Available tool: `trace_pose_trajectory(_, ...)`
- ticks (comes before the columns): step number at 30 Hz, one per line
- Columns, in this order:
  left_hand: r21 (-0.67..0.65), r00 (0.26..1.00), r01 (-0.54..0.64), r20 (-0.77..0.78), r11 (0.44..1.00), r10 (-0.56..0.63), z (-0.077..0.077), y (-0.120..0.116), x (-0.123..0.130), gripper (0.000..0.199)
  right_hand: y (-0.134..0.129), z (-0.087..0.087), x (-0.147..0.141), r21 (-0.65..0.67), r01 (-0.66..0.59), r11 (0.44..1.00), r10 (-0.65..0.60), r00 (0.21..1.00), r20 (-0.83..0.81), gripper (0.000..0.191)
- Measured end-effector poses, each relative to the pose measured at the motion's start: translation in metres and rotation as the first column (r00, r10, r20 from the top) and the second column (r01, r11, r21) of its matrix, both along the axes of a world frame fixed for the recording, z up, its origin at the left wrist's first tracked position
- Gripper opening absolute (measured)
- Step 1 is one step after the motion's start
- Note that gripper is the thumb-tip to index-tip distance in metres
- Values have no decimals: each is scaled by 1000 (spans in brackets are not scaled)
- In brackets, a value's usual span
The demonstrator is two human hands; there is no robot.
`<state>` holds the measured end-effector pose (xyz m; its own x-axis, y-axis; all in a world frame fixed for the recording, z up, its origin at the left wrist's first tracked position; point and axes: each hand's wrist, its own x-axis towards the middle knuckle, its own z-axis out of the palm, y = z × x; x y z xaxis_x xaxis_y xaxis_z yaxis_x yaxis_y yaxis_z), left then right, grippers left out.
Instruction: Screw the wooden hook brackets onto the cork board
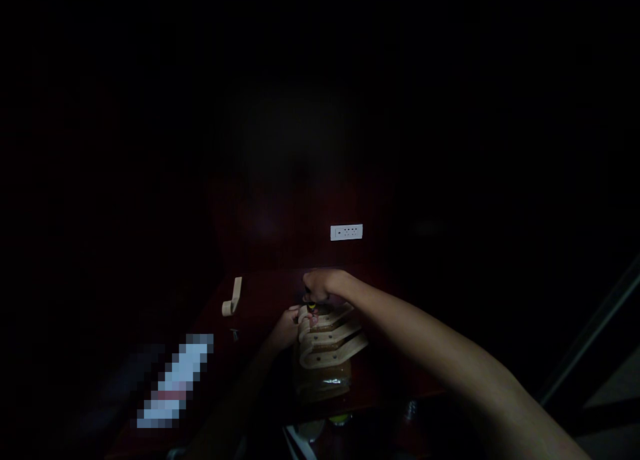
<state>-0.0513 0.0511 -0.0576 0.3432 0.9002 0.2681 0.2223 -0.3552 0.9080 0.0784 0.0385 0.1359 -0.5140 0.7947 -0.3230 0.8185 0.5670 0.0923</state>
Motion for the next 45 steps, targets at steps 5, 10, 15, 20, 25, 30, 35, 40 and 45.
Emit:
trace_pose_trajectory(5,-1,1000,15,19,1000,-15,1,-1,1,26,-1,0,2,-25,7,1000,-7,1000,-17,39)
trace_pose_trajectory(10,-2,1000,4,12,1000,-4,2,-2,-1,27,-1,-2,8,-27,-50,998,48,995,-83,41)
trace_pose_trajectory(15,18,1000,16,21,1000,-16,-2,0,-2,28,1,2,7,-14,-60,998,60,998,28,33)
trace_pose_trajectory(20,-5,1000,-10,16,1000,10,-6,3,-3,28,1,-1,5,14,-44,999,44,999,24,29)
trace_pose_trajectory(25,-13,1000,-13,4,1000,13,-1,0,-2,28,1,-4,2,10,-9,1000,9,1000,19,31)
trace_pose_trajectory(30,-5,1000,-4,-4,1000,4,2,-1,-2,28,5,-4,6,-35,41,999,-40,998,46,42)
trace_pose_trajectory(35,-13,1000,18,26,1000,-17,-3,1,-3,28,6,-7,14,-65,-43,997,41,999,-31,42)
trace_pose_trajectory(40,-15,1000,-4,11,1000,4,-5,2,-3,28,6,-8,12,-31,-76,997,74,996,-55,31)
trace_pose_trajectory(45,-23,1000,-17,3,1000,17,-3,2,-2,29,11,-8,5,13,-109,994,109,993,-38,27)
